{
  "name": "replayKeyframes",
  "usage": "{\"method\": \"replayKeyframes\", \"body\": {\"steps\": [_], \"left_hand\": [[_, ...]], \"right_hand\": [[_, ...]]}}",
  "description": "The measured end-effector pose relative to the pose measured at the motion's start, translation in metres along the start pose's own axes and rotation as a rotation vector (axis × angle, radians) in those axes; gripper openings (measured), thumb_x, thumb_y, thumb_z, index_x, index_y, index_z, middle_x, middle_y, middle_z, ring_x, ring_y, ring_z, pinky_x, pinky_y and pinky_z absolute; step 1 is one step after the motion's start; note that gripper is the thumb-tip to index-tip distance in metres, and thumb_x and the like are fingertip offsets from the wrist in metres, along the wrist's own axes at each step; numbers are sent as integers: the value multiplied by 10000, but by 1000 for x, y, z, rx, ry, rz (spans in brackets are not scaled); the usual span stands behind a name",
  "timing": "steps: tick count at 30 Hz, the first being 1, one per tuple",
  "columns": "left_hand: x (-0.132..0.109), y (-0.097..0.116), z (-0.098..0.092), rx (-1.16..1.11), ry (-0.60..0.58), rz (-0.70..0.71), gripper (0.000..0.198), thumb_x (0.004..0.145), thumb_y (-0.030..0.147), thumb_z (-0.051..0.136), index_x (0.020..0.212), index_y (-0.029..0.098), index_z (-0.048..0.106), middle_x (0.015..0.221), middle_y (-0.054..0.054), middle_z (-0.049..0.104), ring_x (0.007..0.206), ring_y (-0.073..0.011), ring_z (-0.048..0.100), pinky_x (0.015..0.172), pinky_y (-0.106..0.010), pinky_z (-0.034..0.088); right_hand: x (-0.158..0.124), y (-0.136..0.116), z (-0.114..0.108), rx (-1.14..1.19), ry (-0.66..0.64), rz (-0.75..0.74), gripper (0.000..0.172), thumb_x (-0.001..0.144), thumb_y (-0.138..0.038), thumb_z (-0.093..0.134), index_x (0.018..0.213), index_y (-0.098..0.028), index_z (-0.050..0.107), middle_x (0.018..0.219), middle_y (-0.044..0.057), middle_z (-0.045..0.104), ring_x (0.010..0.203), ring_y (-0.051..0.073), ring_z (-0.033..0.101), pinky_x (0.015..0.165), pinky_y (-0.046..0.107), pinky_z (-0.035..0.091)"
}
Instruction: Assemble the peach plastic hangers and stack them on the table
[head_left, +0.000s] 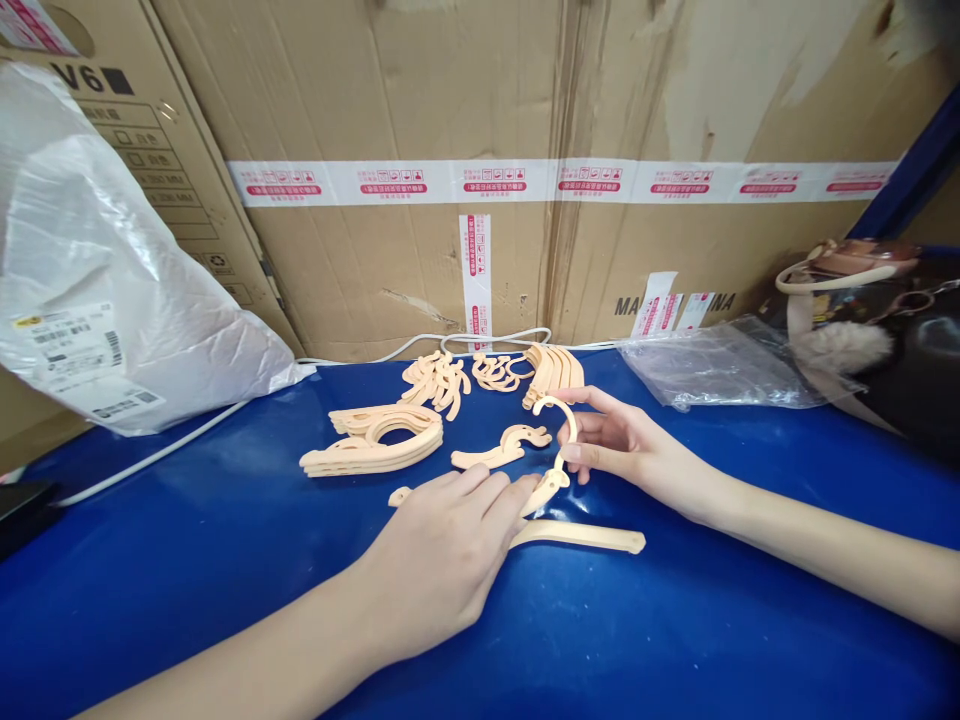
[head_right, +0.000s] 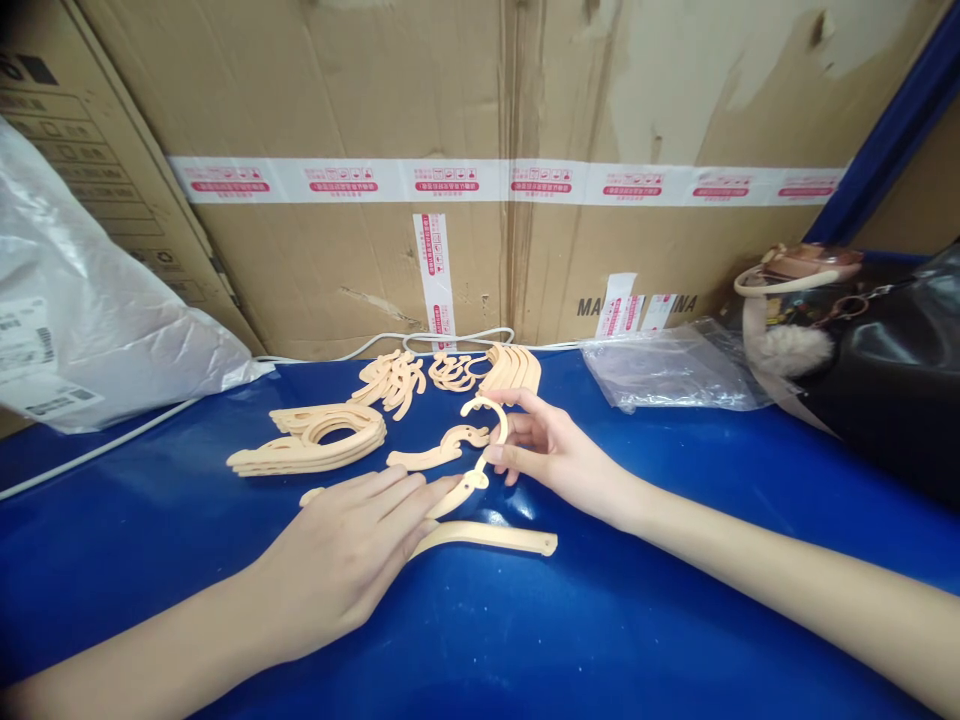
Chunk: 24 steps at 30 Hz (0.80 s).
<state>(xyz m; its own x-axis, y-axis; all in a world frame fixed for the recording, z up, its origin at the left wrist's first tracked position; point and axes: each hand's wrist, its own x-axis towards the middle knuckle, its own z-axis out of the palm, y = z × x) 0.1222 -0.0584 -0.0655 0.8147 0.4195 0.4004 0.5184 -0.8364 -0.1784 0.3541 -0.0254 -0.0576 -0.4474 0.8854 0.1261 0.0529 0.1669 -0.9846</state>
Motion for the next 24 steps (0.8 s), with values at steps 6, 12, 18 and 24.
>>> {"method": "replayKeyframes", "body": {"steps": [6,12,18,24], "left_hand": [[2,1,-2,69,34,12,366,1005,181,253,1195,49,535,858,-93,681,777,-224,659,637,-336,548],[2,2,-1,64,49,0,333,997,169,285,1160,52,551,828,-89,671,746,-237,662,585,-341,533],[1,3,-2,87,30,-10,328,979,133,281,1166,59,541,805,-77,660,713,-230,650,558,-327,503],[0,3,-1,100,29,-13,325,970,119,300,1208,63,514,792,-59,651,703,-212,635,561,-313,486]], "right_hand": [[1,-2,1,5,31,8,523,817,-292,680,1267,-210,425,773,-7,665,718,148,625,688,307,489],[1,-2,0,39,34,35,555,809,-272,695,1276,-187,407,741,-13,667,639,121,593,635,278,478],[1,-1,1,43,41,44,551,811,-284,695,1280,-181,427,716,-26,638,594,107,563,586,266,464],[0,0,2,49,47,61,599,803,-263,700,1317,-165,409,684,-43,625,577,94,552,577,248,454]]}}
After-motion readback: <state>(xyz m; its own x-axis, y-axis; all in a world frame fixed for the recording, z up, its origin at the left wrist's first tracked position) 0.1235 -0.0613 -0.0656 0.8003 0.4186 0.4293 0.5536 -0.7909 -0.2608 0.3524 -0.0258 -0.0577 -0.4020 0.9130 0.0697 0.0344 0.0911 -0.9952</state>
